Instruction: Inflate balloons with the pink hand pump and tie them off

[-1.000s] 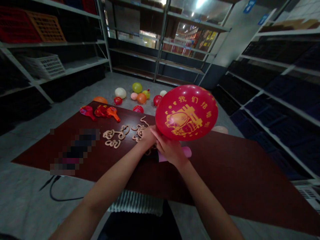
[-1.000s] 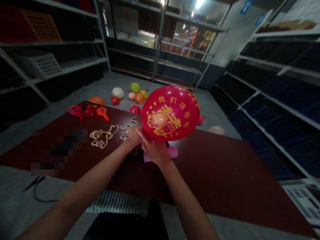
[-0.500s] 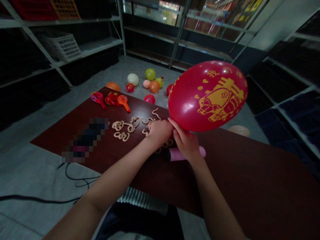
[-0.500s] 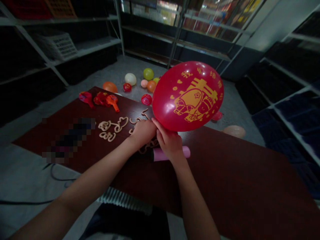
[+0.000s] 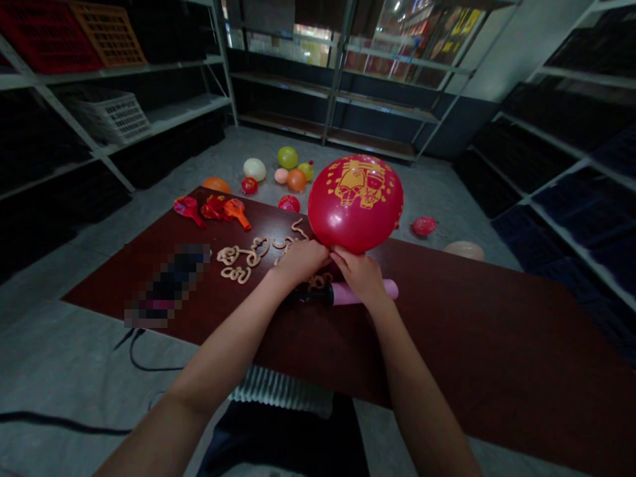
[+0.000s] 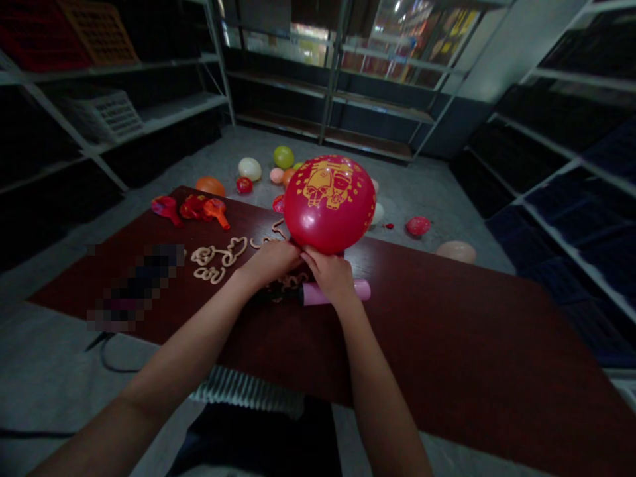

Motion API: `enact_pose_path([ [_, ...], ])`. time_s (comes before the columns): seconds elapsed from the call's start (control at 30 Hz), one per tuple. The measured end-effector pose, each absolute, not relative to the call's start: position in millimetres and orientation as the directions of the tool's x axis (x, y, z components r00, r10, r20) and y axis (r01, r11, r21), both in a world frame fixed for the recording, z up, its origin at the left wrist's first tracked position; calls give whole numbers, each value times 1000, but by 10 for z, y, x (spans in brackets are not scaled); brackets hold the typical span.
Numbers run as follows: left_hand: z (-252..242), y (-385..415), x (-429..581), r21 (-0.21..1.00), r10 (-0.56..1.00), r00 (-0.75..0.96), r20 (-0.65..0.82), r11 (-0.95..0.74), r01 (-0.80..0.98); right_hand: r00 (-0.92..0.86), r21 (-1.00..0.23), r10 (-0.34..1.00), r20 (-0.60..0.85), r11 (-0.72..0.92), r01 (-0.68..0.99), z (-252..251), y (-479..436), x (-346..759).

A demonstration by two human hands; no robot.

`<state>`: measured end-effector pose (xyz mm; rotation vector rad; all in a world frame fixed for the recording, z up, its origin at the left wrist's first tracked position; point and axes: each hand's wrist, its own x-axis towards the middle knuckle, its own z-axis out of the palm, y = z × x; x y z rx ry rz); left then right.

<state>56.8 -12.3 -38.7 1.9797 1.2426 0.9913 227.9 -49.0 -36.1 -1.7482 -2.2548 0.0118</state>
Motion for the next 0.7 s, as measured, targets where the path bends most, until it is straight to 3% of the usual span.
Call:
enact_pose_path([
  [0.17, -399, -141, 499, 747, 867, 344, 359, -489, 451, -238, -375, 950, 201, 299, 877, -396, -456, 2318],
  [0.3, -371, -192, 468, 600, 771, 464, 436, -634, 488, -295, -577, 934, 201, 356, 735, -426, -425, 2353],
  [0.43, -314, -219, 425, 589, 717, 591, 369, -672, 448, -296, -707, 935, 194, 343, 618, -441, -408, 2375],
  [0.6, -216, -198, 372, 749, 765, 566, 307, -561, 352, -239, -721, 937, 255, 349, 599, -444, -404, 2379],
  [0.7, -155, -217, 368, 689, 758, 556, 340, -604, 402, -186, -715, 939, 290, 341, 610, -446, -401, 2369],
])
